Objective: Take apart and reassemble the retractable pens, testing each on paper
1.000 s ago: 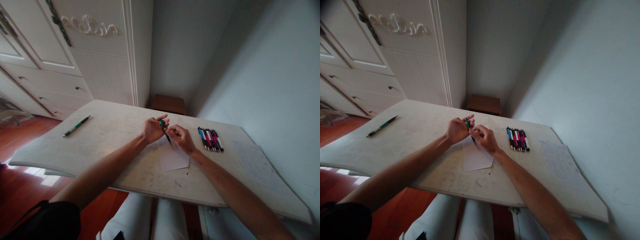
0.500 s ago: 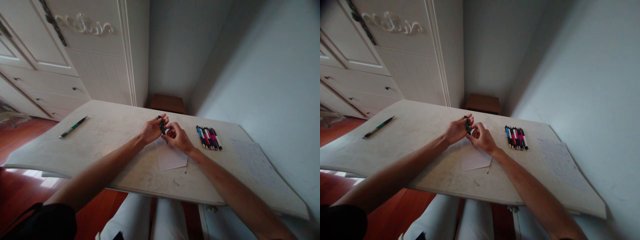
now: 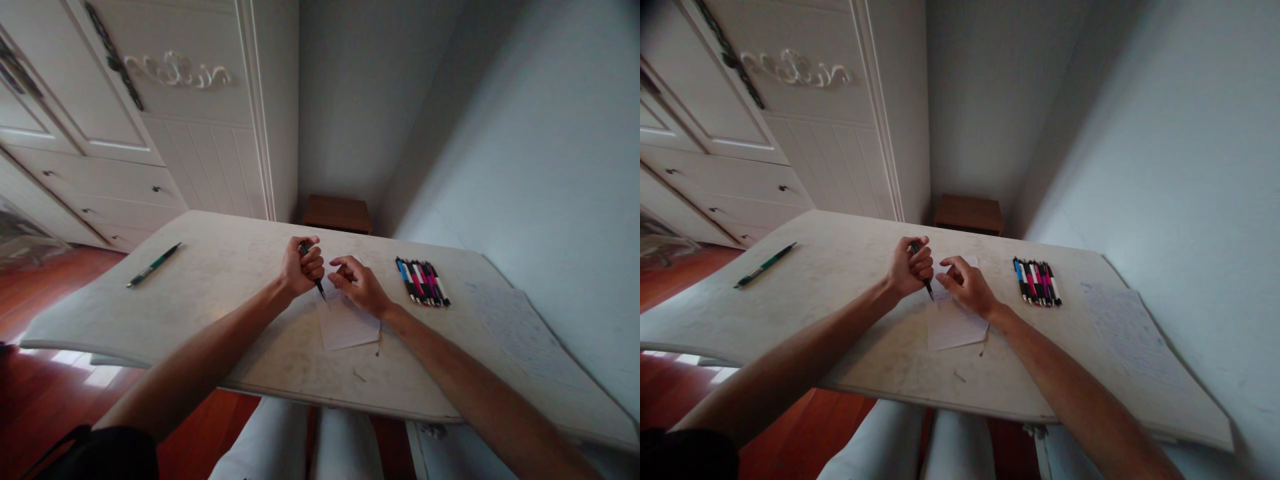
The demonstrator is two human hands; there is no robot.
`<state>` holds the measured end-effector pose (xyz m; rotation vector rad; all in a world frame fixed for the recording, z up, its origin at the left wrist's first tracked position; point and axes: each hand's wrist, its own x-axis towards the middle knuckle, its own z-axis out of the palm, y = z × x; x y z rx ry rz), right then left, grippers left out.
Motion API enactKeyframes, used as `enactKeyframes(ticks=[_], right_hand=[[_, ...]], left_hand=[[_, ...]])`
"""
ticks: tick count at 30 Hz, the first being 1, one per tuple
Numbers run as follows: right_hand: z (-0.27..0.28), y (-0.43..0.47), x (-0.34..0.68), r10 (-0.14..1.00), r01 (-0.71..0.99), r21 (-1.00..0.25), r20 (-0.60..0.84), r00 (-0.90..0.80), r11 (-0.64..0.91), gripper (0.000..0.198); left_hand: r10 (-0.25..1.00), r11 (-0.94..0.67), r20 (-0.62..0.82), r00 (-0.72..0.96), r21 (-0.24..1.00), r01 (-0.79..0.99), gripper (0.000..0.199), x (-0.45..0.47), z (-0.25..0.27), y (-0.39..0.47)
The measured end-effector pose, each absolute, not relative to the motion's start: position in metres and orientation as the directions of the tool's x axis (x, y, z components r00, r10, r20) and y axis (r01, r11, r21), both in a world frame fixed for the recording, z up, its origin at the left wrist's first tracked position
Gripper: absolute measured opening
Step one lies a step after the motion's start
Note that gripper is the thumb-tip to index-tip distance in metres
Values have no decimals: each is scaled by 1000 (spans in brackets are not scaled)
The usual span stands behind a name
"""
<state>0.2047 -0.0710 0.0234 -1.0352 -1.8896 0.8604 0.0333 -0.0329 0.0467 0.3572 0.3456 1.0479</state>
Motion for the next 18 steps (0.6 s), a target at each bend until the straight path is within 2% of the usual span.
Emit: enactKeyframes(ticks=[4,8,13,18], right_hand=[[27,-73,205,893,311,-859,302,-335,408,36],[30,-74,205,875,380,-825,252,-414,418,41],[23,-69,206,846,411,-770,299,-442,487,50],[25,-68,206,865,438,-751,377,-330,494,48]], left_hand=[[883,448,-76,463,425,-786,29,31,51,-34],[885,433,-26,464,406,-805,40,31,52,-35],[887,426,2,463,387,-818,20,35,49,-33],[921,346,2,390,457,-819,13,41,46,-31]])
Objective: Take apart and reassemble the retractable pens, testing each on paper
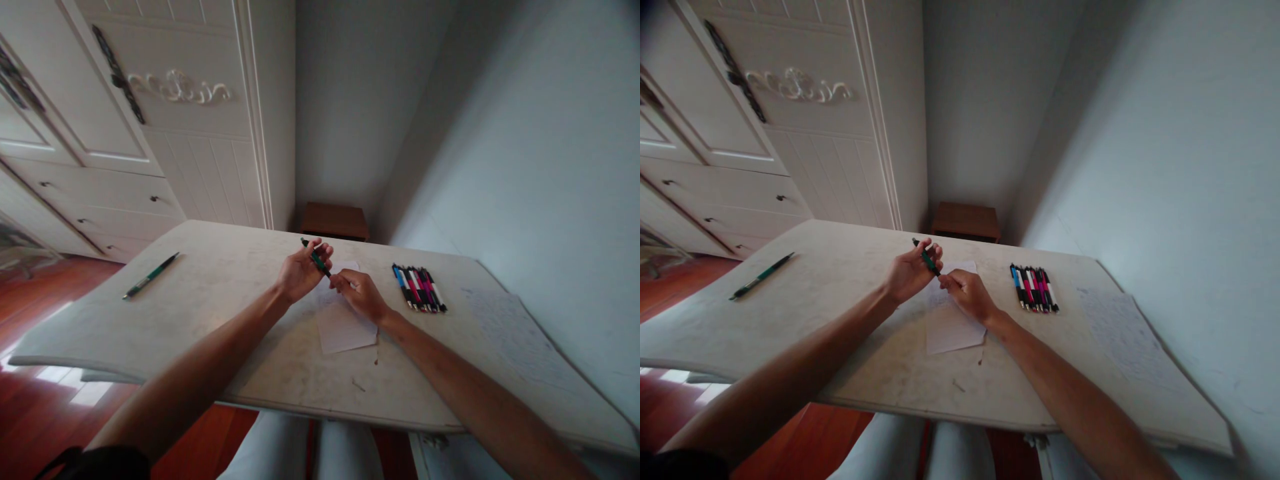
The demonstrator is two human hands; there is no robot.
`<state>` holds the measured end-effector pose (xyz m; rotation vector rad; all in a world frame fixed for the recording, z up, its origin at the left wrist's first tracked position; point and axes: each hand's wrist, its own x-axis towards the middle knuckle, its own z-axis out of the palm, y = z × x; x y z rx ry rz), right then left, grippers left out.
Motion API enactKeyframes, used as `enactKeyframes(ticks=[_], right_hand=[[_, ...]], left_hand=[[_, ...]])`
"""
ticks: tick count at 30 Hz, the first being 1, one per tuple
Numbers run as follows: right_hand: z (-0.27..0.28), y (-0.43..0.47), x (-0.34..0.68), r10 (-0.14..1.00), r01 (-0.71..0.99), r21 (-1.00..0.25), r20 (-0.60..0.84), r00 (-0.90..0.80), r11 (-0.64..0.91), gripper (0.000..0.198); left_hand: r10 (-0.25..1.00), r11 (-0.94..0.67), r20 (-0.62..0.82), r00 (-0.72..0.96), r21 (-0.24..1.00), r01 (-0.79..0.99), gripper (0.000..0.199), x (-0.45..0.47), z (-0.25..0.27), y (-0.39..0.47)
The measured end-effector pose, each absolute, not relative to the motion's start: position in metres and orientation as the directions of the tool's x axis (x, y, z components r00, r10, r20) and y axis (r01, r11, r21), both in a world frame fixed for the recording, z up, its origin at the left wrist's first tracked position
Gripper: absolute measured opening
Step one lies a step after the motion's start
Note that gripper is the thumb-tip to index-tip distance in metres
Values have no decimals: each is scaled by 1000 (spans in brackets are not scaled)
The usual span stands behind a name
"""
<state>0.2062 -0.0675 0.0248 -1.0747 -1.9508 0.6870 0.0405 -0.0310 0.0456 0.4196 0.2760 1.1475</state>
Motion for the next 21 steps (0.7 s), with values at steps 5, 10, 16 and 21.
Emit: enactKeyframes(ticks=[5,10,16,21], right_hand=[[33,-65,213,895,463,-780,442,-67,420,51],[34,-51,230,900,464,-812,431,69,353,52],[30,-47,234,914,473,-809,406,21,348,55],[30,-55,225,910,474,-795,412,-35,378,54]], left_hand=[[936,264,8,353,650,-713,7,39,44,-29],[938,39,94,335,929,-368,19,32,37,-21],[862,-402,333,383,908,116,32,31,21,-21],[800,-547,422,427,805,230,25,36,21,-33]])
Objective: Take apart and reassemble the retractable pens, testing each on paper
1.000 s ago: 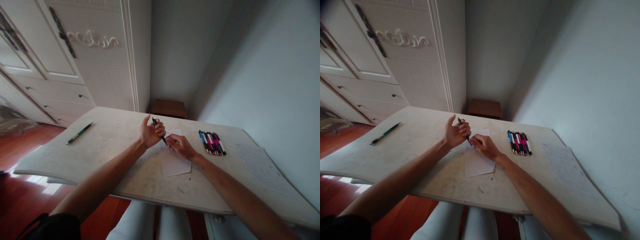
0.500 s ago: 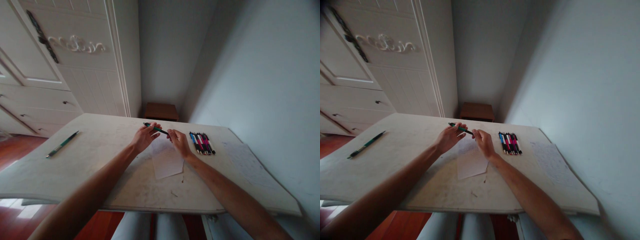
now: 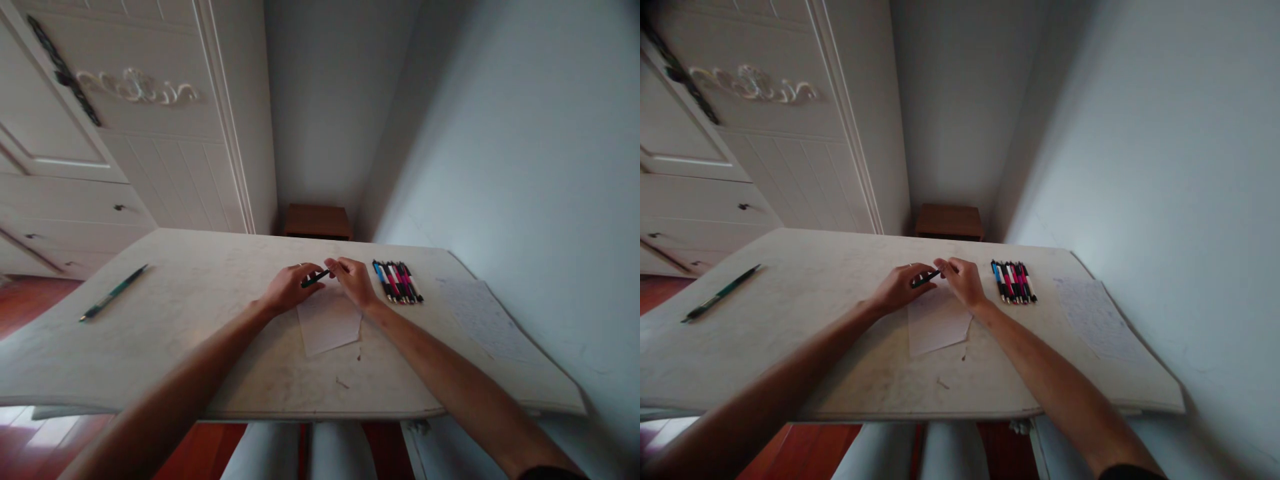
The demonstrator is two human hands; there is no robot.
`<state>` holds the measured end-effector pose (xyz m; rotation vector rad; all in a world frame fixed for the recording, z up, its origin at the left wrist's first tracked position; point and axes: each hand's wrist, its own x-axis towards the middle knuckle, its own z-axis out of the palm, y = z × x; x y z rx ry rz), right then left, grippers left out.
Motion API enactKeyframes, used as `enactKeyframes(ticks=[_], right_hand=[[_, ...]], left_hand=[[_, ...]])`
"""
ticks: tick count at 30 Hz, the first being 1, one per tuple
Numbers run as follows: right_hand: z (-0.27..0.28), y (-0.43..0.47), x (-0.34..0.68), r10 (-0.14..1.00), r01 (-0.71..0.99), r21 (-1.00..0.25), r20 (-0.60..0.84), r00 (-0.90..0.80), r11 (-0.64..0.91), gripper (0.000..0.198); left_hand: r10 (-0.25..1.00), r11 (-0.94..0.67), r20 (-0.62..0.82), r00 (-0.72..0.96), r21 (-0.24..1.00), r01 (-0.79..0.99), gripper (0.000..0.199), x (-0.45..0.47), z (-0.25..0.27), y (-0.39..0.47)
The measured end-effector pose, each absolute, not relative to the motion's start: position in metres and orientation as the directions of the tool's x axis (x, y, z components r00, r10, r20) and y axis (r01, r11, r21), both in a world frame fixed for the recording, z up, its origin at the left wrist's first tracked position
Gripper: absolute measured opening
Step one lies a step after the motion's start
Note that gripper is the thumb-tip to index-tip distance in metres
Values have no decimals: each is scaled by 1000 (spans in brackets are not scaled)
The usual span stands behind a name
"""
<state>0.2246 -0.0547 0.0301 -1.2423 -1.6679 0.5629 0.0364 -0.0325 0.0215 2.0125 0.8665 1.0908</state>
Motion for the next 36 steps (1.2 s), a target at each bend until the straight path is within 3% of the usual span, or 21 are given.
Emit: enactKeyframes(ticks=[5,15,20,25,30,36], right_hand=[[32,-57,221,909,505,-781,417,-15,367,57],[23,-55,219,894,590,-721,448,-3,364,56],[27,-57,219,882,591,-701,469,-39,399,56],[27,-57,219,856,584,-672,510,-80,455,54],[25,-54,219,847,585,-653,519,-117,481,55],[29,-53,222,863,538,-686,470,-186,489,56]], left_hand=[[775,-611,484,406,738,287,13,37,29,-40],[822,-481,397,409,868,125,2,41,30,-44],[804,-487,368,466,858,161,23,40,32,-44],[824,-438,312,474,880,183,31,40,35,-46],[844,-370,262,468,916,154,29,40,37,-48],[833,-399,247,495,888,228,23,40,36,-46]])
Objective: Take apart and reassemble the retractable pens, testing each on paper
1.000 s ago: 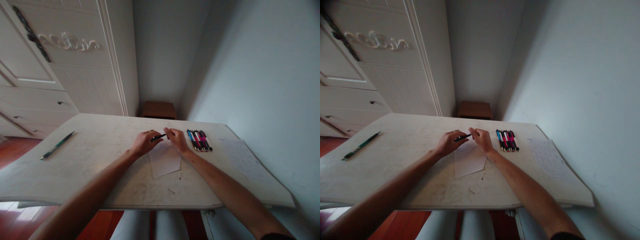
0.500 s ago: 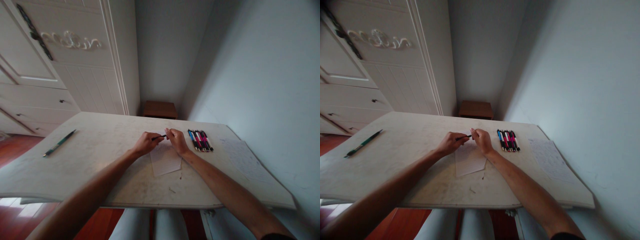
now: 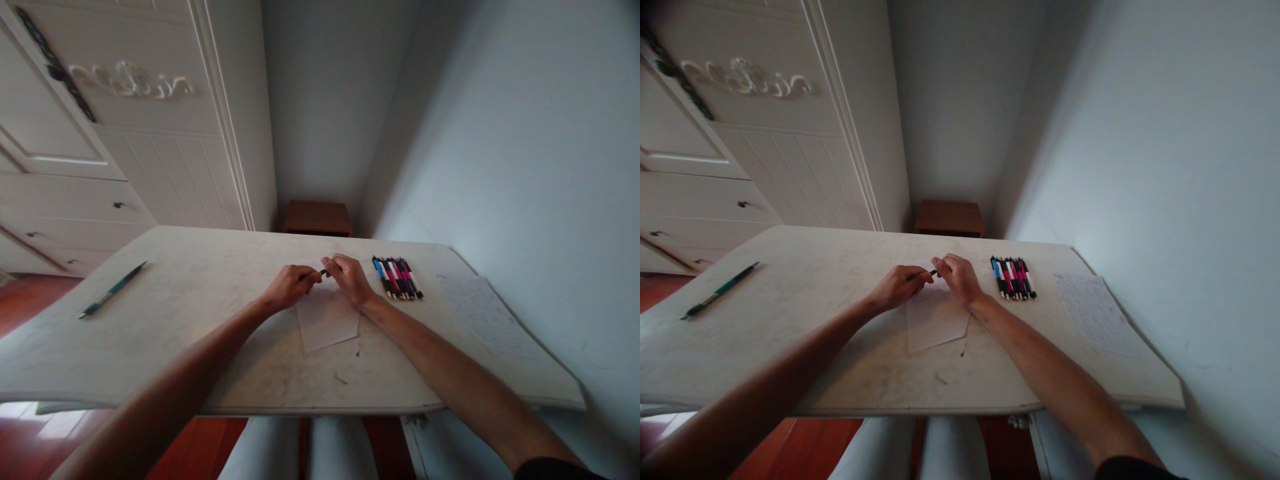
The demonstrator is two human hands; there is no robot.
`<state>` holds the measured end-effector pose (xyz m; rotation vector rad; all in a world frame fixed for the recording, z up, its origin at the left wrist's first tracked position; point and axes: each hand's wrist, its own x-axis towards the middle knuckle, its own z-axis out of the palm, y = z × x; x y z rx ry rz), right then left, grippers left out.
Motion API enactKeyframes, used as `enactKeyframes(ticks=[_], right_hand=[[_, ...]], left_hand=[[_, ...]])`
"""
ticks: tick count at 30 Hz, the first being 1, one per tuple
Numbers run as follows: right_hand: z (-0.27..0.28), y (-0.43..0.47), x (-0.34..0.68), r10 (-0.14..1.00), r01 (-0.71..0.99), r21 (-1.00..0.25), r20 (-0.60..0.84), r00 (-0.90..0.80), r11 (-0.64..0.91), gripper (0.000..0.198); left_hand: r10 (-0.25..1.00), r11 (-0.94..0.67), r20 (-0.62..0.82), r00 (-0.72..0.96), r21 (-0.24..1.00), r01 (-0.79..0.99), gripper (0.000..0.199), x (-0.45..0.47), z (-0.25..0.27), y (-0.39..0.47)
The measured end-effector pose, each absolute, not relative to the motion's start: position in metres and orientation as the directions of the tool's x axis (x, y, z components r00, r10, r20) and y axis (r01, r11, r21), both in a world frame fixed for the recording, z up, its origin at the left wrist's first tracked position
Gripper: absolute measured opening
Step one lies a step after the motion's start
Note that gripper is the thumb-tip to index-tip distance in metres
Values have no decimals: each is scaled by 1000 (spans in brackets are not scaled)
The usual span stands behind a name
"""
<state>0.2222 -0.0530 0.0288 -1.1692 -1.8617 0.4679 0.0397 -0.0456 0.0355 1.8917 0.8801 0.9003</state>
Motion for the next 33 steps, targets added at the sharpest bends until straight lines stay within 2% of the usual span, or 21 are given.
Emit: enactKeyframes(ticks=[3,6,10,15,23,33], right_hand=[[30,-53,222,860,526,-693,477,-180,494,54],[29,-52,222,862,554,-687,491,-122,470,50],[27,-52,222,872,583,-695,486,-48,420,48],[29,-53,224,894,530,-753,448,-20,389,50],[25,-52,223,892,505,-761,450,-42,407,52],[28,-49,227,842,448,-721,512,-167,528,44]], left_hand=[[827,-438,288,483,869,231,25,41,32,-43],[838,-495,361,409,819,291,15,41,27,-39],[801,-596,493,339,708,379,25,37,23,-34],[749,-659,561,353,683,314,7,37,25,-36],[807,-583,425,411,688,433,21,37,29,-38],[872,-465,283,400,735,494,37,37,32,-41]])
